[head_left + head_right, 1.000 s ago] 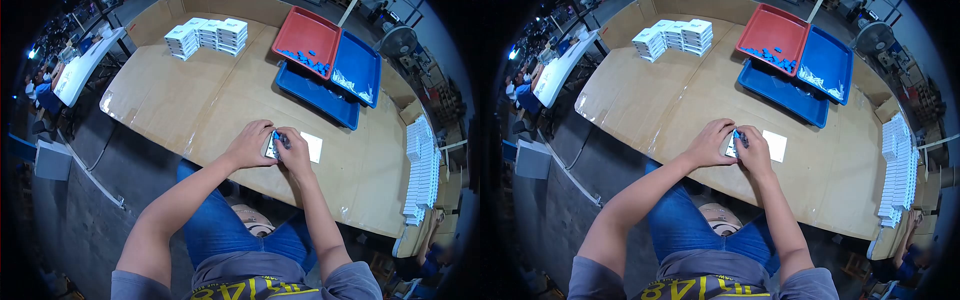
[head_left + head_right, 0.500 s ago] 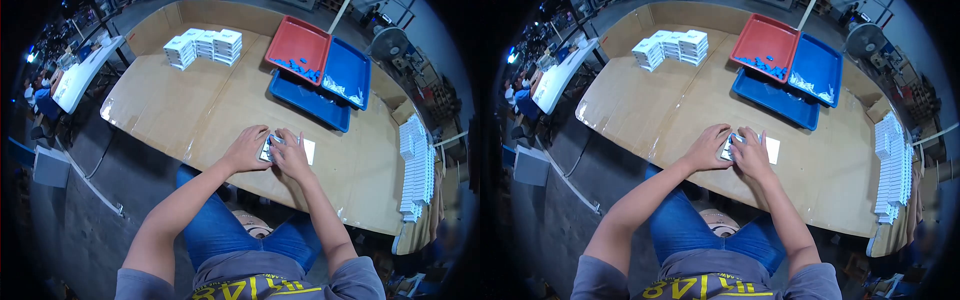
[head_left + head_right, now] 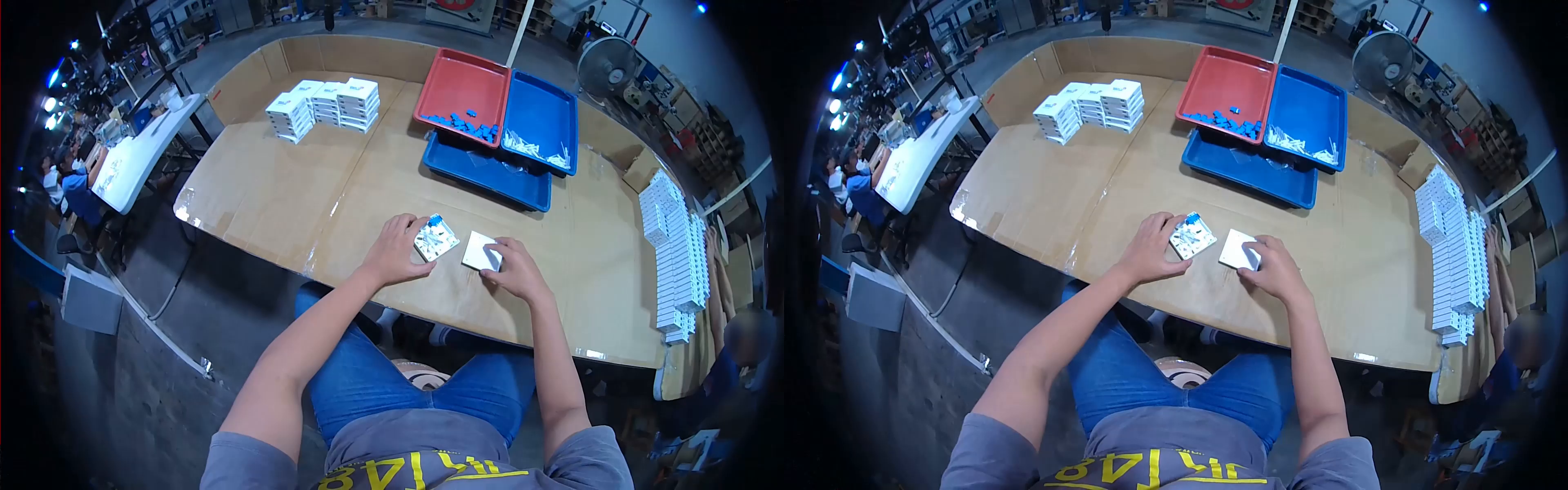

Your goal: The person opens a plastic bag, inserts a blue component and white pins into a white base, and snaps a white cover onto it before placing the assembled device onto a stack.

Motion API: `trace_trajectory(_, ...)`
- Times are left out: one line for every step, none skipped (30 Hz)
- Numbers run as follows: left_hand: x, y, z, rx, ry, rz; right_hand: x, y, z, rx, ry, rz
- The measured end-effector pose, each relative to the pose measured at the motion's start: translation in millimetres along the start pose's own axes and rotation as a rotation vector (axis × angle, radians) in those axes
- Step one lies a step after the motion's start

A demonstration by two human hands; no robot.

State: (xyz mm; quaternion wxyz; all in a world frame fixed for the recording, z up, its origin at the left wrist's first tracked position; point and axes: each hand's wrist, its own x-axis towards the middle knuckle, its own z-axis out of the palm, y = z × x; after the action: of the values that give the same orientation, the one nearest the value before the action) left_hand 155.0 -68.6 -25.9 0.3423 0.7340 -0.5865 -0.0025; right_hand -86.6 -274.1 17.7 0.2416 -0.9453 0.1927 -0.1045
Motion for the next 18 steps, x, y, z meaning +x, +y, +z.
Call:
trace_trajectory(-0.3, -0.4, 0.1, -0.003, 0.006, 0.009, -1.6, -1.5, 0.4, -0.036, 0.052, -0.056)
trace_trajectory(-0.7, -0.7, 0.6, -0.006, 0.013, 0.018, -2.4, -2.9, -0.6, 0.05, 0.033, 0.02)
trace_trajectory(-0.6, -0.8, 0.1, -0.011, 0.02, 0.027, -3.6, -15.7, -8.4, 0.136, 0.013, 0.096)
trace_trajectory(-1.3, -1.4, -0.1, -0.024, 0.035, 0.035, -5.3, -23.0, -13.1, 0.223, -0.009, 0.174)
trace_trajectory(-1.7, -2.1, 0.4, -0.04, 0.047, 0.045, -5.6, -18.1, -10.3, 0.239, 0.085, 0.156)
trace_trajectory(-1.7, -1.2, 0.2, -0.058, 0.056, 0.056, -5.9, -6.7, -3.0, 0.255, 0.18, 0.142)
trace_trajectory(-0.7, -0.2, -1.2, -0.109, 0.079, 0.045, -7.9, 1.7, 1.4, 0.271, 0.276, 0.132)
trace_trajectory(0.2, -0.1, -2.3, -0.164, 0.098, 0.034, -9.4, 11.8, 3.0, 0.281, 0.282, 0.19)
trace_trajectory(0.4, 0.3, -1.9, -0.222, 0.113, 0.023, -9.2, 19.9, 1.1, 0.291, 0.288, 0.253)
trace_trajectory(-0.3, -1.8, 2.1, -0.327, 0.138, -0.015, -11.9, 28.1, 0.5, 0.301, 0.292, 0.318)
trace_trajectory(-1.7, -1.5, 9.5, -0.434, 0.194, -0.055, -16.1, 35.7, 2.2, 0.285, 0.282, 0.356)
trace_trajectory(-1.7, 4.0, 10.4, -0.538, 0.255, -0.099, -17.9, 42.0, 3.9, 0.268, 0.269, 0.388)
trace_trajectory(-2.7, 8.6, 10.1, -0.639, 0.319, -0.147, -19.5, 46.7, 7.4, 0.252, 0.253, 0.415)
trace_trajectory(-6.8, 14.7, 10.4, -0.68, 0.36, -0.174, -22.2, 50.1, 12.8, 0.198, 0.319, 0.368)
trace_trajectory(-9.4, 25.9, 6.8, -0.802, 0.403, -0.221, -25.2, 52.4, 18.8, 0.144, 0.383, 0.319)
trace_trajectory(-13.3, 36.1, 5.1, -0.923, 0.446, -0.27, -28.4, 48.2, 21.0, 0.09, 0.445, 0.27)
trace_trajectory(-19.0, 41.8, 5.8, -1.044, 0.491, -0.321, -31.6, 43.8, 23.8, 0.047, 0.447, 0.269)
trace_trajectory(-29.1, 35.4, 16.7, -1.022, 0.503, -0.399, -33.6, 25.7, 21.5, 0.004, 0.447, 0.267)
